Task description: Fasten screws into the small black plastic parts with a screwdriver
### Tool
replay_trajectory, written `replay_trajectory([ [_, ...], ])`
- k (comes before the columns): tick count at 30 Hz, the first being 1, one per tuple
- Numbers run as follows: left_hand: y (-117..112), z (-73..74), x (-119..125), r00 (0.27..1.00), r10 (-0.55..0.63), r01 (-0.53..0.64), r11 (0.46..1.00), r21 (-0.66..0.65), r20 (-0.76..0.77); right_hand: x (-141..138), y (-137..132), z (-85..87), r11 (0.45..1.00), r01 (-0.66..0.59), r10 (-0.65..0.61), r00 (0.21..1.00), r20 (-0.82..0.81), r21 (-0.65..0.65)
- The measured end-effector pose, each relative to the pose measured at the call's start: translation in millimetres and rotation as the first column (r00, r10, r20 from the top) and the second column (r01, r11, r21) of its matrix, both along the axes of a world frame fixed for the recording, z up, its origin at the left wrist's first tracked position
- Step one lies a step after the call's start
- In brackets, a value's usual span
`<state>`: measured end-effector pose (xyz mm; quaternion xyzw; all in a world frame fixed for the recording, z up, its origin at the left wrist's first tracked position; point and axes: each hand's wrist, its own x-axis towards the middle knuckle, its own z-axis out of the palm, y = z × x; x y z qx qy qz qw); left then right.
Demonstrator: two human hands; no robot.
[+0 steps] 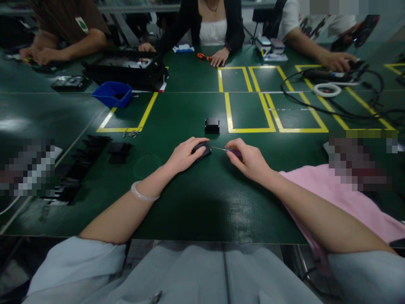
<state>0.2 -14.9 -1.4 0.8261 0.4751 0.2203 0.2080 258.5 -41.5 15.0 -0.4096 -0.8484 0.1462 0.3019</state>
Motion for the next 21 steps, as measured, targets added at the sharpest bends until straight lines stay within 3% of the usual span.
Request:
replay_trajectory([
  [6,0.1,0.6,0.5,1.0,0.004,-0.004,1.0,-0.005,-0.005,2.0,-2.8,2.9,0.996,0.017,-0.012,0.998,-0.064,0.09],
  [21,-1.2,1.7,1.0,1.0,0.004,-0.004,1.0,0.0,-0.027,1.7,-3.6,3.6,0.997,-0.008,0.012,0.999,-0.047,0.08],
])
